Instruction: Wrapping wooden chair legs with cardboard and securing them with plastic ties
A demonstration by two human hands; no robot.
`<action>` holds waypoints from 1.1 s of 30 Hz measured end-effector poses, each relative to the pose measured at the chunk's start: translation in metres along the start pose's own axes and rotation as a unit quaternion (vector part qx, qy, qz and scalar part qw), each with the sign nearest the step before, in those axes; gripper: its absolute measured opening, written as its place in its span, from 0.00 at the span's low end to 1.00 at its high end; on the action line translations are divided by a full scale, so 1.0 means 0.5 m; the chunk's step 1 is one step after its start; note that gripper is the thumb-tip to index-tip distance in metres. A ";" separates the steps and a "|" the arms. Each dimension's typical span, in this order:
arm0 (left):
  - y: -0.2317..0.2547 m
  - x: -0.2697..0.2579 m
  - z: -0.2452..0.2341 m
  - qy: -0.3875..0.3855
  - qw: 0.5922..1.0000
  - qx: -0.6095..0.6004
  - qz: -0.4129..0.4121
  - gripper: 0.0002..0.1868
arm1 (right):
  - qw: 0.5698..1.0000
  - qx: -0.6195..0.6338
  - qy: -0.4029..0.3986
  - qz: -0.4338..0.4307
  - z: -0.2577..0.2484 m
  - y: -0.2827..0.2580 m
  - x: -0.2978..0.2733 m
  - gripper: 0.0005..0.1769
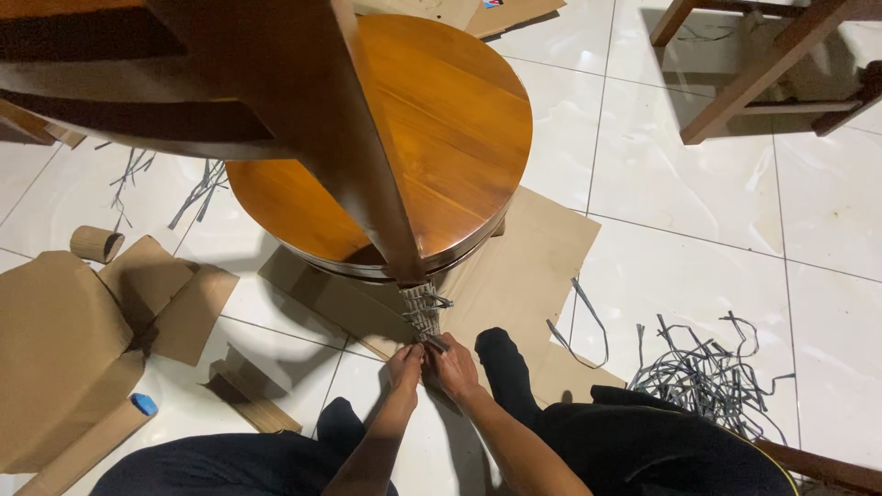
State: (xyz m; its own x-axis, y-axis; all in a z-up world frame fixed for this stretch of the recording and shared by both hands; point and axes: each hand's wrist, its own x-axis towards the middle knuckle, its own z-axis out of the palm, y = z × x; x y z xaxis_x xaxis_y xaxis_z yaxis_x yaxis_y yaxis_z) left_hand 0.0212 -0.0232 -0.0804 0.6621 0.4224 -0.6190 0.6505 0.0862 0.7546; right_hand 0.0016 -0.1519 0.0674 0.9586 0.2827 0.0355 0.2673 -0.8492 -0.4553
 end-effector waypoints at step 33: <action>0.094 -0.012 -0.068 0.007 0.880 0.438 0.186 0.18 | 0.871 0.278 0.010 0.404 0.228 0.119 0.052 0.16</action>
State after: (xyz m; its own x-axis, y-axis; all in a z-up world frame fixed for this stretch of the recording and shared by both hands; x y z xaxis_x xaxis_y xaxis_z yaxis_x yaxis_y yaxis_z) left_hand 0.0353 0.0088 -0.0337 0.8888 0.2858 -0.3584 0.4314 -0.7858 0.4433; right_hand 0.0311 -0.1443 -0.0602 0.8148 -0.3208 -0.4830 -0.5793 -0.4184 -0.6995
